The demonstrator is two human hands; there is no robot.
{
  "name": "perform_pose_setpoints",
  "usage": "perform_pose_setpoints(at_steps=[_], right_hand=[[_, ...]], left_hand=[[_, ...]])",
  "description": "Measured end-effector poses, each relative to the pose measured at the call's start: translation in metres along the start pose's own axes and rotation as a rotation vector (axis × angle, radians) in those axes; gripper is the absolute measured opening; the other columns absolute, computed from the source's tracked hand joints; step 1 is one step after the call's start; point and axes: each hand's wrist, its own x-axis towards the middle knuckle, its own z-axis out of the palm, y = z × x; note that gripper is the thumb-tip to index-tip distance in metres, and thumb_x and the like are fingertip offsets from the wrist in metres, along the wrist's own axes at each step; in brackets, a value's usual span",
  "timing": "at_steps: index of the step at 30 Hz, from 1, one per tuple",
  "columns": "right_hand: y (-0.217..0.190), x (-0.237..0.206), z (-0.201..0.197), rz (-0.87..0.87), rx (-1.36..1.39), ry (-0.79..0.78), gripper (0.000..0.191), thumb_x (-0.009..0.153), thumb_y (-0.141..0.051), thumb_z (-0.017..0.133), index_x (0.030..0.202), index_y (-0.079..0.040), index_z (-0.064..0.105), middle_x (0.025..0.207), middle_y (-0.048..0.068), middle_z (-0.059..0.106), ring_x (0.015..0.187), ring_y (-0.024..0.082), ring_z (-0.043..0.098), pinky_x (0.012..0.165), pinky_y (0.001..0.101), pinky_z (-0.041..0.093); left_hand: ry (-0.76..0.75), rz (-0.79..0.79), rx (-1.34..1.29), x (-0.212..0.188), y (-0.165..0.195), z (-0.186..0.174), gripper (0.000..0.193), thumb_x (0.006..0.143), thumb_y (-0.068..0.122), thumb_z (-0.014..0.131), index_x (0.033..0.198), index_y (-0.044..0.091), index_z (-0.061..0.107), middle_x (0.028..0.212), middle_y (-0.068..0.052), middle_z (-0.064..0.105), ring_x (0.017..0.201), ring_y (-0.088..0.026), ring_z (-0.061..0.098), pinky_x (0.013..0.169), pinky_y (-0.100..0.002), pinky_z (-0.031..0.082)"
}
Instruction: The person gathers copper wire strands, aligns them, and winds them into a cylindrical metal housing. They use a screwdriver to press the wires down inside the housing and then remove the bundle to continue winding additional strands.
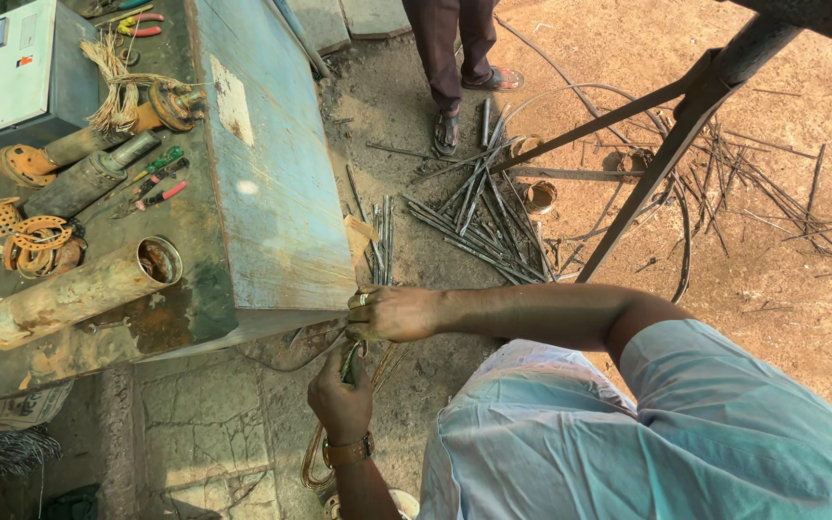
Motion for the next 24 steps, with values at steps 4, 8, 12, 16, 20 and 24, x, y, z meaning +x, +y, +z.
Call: perform_pose_setpoints(at_steps=[4,8,12,16,20,24], right_hand=[[0.01,0.002,-0.004,0.055,0.302,-0.011,0.022,0.092,-0.011,0.071,0.112,-0.005,0.064,0.106,0.012,0.072,0.107,0.028,0.071,0.096,0.0435,0.058],[0.013,0.003,-0.011,0.169,0.607,-0.021,0.019,0.091,-0.013,0.073,0.109,-0.008,0.068,0.097,0.011,0.074,0.097,0.027,0.073,0.084,0.0432,0.06],[0.006,0.006,-0.023,0.233,0.58,-0.099,0.017,0.097,-0.018,0.071,0.11,-0.008,0.067,0.096,0.01,0.071,0.095,0.023,0.073,0.081,0.0387,0.063],[0.001,0.005,-0.034,0.117,0.546,0.091,0.024,0.085,-0.021,0.079,0.102,-0.006,0.069,0.1,0.011,0.069,0.098,0.025,0.07,0.082,0.042,0.06],[0.001,0.005,-0.033,0.046,0.494,0.231,0.019,0.084,-0.019,0.078,0.096,-0.007,0.069,0.107,0.01,0.072,0.107,0.026,0.07,0.091,0.0433,0.057],[0.003,0.007,-0.029,0.344,0.515,-0.178,0.016,0.098,-0.019,0.073,0.11,-0.01,0.069,0.099,0.009,0.075,0.1,0.024,0.073,0.091,0.0394,0.058]], left_hand=[[0.039,0.123,0.034,-0.002,-0.006,0.003,0.023,0.088,0.012,0.072,0.11,0.008,0.075,0.085,-0.012,0.076,0.07,-0.029,0.074,0.062,-0.04,0.054],[0.026,0.133,0.088,-0.003,-0.012,0.006,0.019,0.087,0.011,0.072,0.106,0.007,0.075,0.079,-0.012,0.075,0.066,-0.028,0.072,0.059,-0.04,0.052],[-0.016,0.042,0.035,-0.003,-0.016,0.009,0.017,0.093,0.014,0.072,0.107,0.006,0.075,0.072,-0.009,0.074,0.058,-0.021,0.072,0.054,-0.036,0.051],[0.042,0.131,0.004,-0.004,-0.017,0.01,0.019,0.093,0.012,0.07,0.109,0.005,0.074,0.077,-0.008,0.074,0.061,-0.019,0.072,0.053,-0.034,0.051],[-0.008,0.039,0.071,-0.005,-0.018,0.01,0.017,0.093,0.015,0.071,0.107,0.007,0.076,0.07,-0.008,0.073,0.058,-0.021,0.07,0.053,-0.036,0.05],[0.021,0.078,0.071,-0.006,-0.02,0.012,0.026,0.092,0.016,0.072,0.114,0.002,0.073,0.078,-0.01,0.076,0.06,-0.021,0.072,0.052,-0.035,0.05]])
